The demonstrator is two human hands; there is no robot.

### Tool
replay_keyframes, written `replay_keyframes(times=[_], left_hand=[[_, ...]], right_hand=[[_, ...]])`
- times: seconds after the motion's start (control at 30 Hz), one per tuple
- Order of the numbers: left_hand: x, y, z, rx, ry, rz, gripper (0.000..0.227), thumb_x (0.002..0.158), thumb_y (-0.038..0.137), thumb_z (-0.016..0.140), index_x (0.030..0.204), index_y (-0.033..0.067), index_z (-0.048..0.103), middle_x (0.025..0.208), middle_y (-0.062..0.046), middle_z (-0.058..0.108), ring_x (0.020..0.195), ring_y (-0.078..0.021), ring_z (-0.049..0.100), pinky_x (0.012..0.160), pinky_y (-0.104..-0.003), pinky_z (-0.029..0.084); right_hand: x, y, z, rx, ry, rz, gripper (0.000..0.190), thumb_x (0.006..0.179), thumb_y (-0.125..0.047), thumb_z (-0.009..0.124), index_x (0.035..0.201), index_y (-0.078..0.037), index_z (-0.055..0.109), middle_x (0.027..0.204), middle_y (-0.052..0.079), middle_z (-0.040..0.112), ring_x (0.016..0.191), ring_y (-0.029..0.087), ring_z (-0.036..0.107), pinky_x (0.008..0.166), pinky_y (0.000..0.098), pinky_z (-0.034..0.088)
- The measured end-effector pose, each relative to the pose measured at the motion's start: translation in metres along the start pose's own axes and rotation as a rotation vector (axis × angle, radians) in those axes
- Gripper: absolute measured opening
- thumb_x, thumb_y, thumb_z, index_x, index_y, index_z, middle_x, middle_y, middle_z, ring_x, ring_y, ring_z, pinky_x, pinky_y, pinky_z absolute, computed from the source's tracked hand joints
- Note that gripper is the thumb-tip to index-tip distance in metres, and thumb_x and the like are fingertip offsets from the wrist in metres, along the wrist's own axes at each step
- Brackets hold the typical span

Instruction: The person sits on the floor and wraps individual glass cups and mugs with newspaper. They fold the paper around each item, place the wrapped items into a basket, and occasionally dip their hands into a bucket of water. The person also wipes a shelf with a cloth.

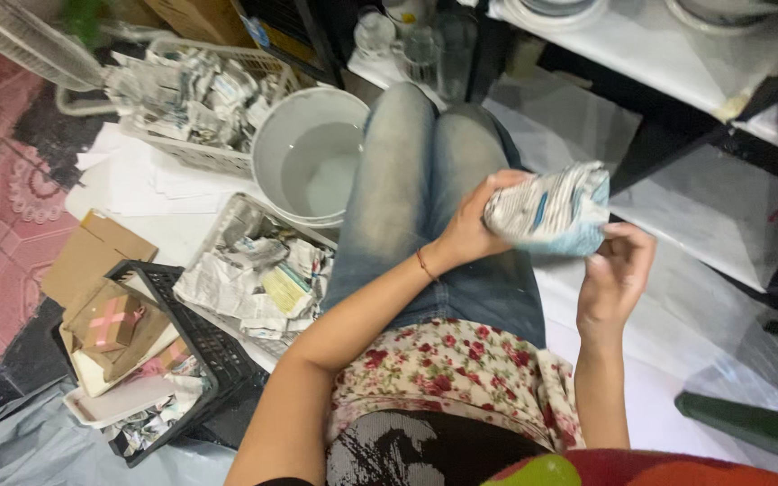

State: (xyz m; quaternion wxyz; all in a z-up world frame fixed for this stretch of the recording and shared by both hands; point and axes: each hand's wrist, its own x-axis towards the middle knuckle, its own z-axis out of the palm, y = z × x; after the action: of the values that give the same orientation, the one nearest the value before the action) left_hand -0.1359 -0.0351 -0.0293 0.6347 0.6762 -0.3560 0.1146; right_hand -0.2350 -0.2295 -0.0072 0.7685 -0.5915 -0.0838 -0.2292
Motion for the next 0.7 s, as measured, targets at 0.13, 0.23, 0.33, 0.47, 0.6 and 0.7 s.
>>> replay_keyframes(times=[0.13, 0.23, 0.33, 0.47, 0.6, 0.7], left_hand=[[-0.015, -0.004, -0.018, 0.112, 0.009, 0.155, 0.070, 0.081, 0.011, 0.088, 0.138, 0.0187, 0.049, 0.138, -0.009, 0.062, 0.126, -0.0304, 0.067, 0.100, -0.034, 0.058], [-0.015, -0.006, -0.022, 0.166, -0.015, 0.192, 0.065, 0.084, 0.013, 0.087, 0.136, 0.0214, 0.049, 0.139, -0.008, 0.061, 0.122, -0.0297, 0.069, 0.096, -0.034, 0.060], [-0.018, -0.001, -0.015, 0.208, 0.002, 0.163, 0.063, 0.082, 0.014, 0.086, 0.134, 0.0207, 0.051, 0.137, -0.010, 0.057, 0.119, -0.0312, 0.068, 0.095, -0.037, 0.060], [-0.010, 0.010, -0.006, 0.260, 0.008, 0.188, 0.061, 0.080, 0.013, 0.085, 0.131, 0.0149, 0.052, 0.137, -0.011, 0.053, 0.123, -0.0326, 0.064, 0.105, -0.041, 0.056], [-0.006, 0.020, -0.007, 0.282, -0.123, 0.140, 0.063, 0.079, 0.012, 0.086, 0.132, 0.0093, 0.051, 0.144, -0.013, 0.055, 0.132, -0.0327, 0.061, 0.112, -0.040, 0.052], [-0.012, 0.011, -0.007, 0.185, -0.175, 0.169, 0.073, 0.080, 0.013, 0.086, 0.143, 0.0078, 0.048, 0.143, -0.014, 0.058, 0.134, -0.0319, 0.060, 0.116, -0.040, 0.051]], right_hand=[[0.001, -0.002, 0.023, 0.314, -0.003, 0.194, 0.062, 0.099, -0.039, 0.062, 0.148, -0.006, 0.045, 0.139, 0.008, 0.056, 0.131, 0.018, 0.057, 0.116, 0.0321, 0.045], [0.006, 0.005, 0.034, 0.098, -0.015, 0.237, 0.050, 0.102, -0.024, 0.054, 0.146, -0.003, 0.048, 0.138, 0.005, 0.058, 0.127, 0.014, 0.057, 0.111, 0.0277, 0.045], [0.004, 0.004, 0.031, -0.180, 0.037, 0.288, 0.031, 0.107, -0.011, 0.051, 0.136, 0.001, 0.055, 0.123, 0.006, 0.064, 0.111, 0.011, 0.059, 0.098, 0.0253, 0.048], [0.001, -0.007, 0.019, -0.512, 0.023, 0.229, 0.022, 0.109, -0.009, 0.055, 0.126, 0.003, 0.061, 0.108, 0.006, 0.066, 0.097, 0.009, 0.057, 0.086, 0.0246, 0.048], [-0.003, -0.017, 0.026, -0.548, 0.063, 0.198, 0.022, 0.109, -0.013, 0.059, 0.124, 0.002, 0.062, 0.105, 0.004, 0.067, 0.095, 0.008, 0.057, 0.085, 0.0233, 0.047], [-0.002, -0.018, 0.034, -0.507, 0.091, 0.235, 0.018, 0.107, -0.014, 0.060, 0.118, 0.000, 0.060, 0.103, 0.002, 0.064, 0.093, 0.008, 0.055, 0.082, 0.0218, 0.046]])
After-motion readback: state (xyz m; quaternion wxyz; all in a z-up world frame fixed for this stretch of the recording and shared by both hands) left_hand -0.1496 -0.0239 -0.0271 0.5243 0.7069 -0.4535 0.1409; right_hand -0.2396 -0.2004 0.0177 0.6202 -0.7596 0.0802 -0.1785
